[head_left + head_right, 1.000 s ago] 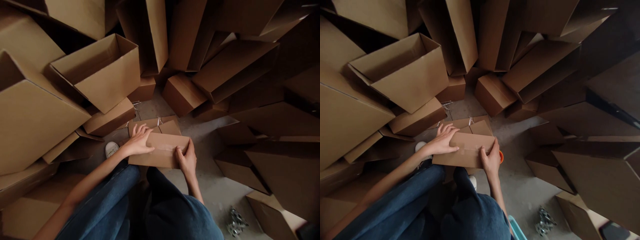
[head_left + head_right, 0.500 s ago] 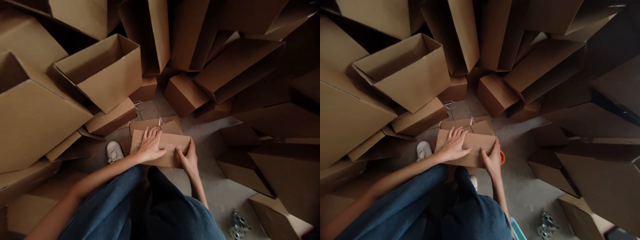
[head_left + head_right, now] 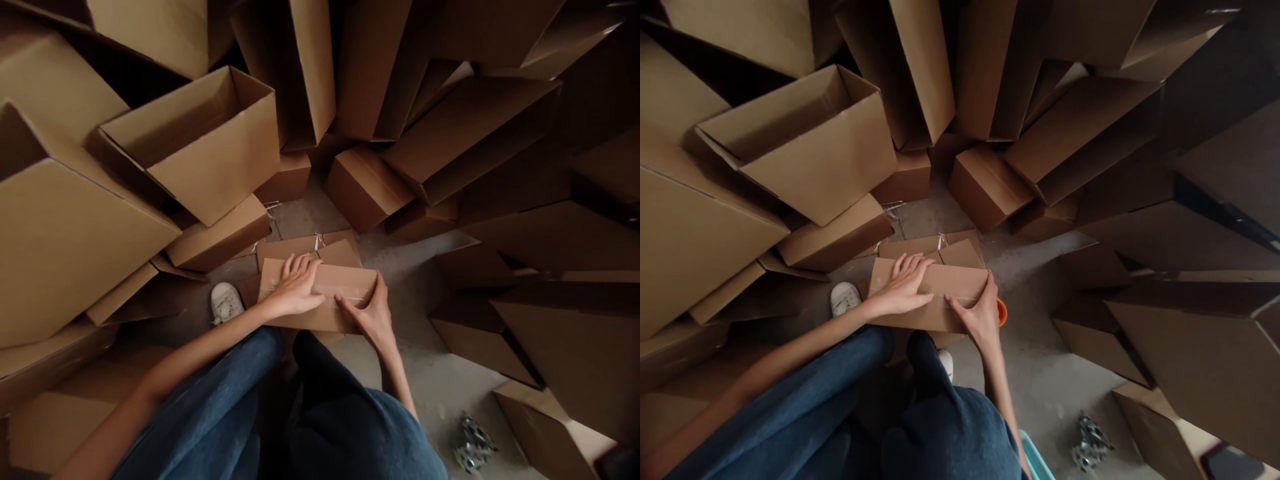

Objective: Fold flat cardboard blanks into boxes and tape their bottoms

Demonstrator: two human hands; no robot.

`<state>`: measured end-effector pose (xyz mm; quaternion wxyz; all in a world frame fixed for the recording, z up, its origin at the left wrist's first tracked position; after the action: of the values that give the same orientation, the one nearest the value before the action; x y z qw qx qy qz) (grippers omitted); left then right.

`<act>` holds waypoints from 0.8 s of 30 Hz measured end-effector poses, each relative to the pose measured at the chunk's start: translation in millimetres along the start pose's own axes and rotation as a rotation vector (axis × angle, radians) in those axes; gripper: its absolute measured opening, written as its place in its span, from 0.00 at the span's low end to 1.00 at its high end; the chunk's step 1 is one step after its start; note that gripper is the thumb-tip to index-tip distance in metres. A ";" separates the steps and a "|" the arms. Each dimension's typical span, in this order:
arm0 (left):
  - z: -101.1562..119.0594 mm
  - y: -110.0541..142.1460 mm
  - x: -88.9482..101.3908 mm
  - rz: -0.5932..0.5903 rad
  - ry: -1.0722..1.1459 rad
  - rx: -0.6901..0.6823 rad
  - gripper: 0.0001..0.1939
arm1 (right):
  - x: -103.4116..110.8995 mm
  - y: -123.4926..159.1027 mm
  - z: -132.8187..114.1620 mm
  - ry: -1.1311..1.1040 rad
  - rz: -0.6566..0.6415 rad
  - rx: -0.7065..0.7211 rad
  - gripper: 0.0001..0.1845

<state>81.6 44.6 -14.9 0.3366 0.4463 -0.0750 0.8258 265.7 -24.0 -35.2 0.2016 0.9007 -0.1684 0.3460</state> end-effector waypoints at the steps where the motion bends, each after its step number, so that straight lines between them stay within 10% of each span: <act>1: -0.4 -0.1 -0.2 -0.012 0.000 0.004 0.35 | -0.2 -0.5 0.0 0.013 0.000 0.002 0.68; 24: -0.9 -0.4 9.6 -0.133 0.070 -0.013 0.36 | -0.4 -9.4 1.4 -0.054 -0.112 -0.126 0.65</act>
<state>77.6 50.0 -8.0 0.3962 0.4188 -0.0388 0.8162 270.3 -16.5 -38.7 0.2722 0.9032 -0.1447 0.2986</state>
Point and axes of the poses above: each hand's wrist, its own y-axis away from the middle knuckle, its own x-axis out of the back of the hand, z = x × y, the point moved 7 cm from there along -y, towards the middle knuckle, and after that the axes turned 5 degrees about -x, right-handed, at the moved point
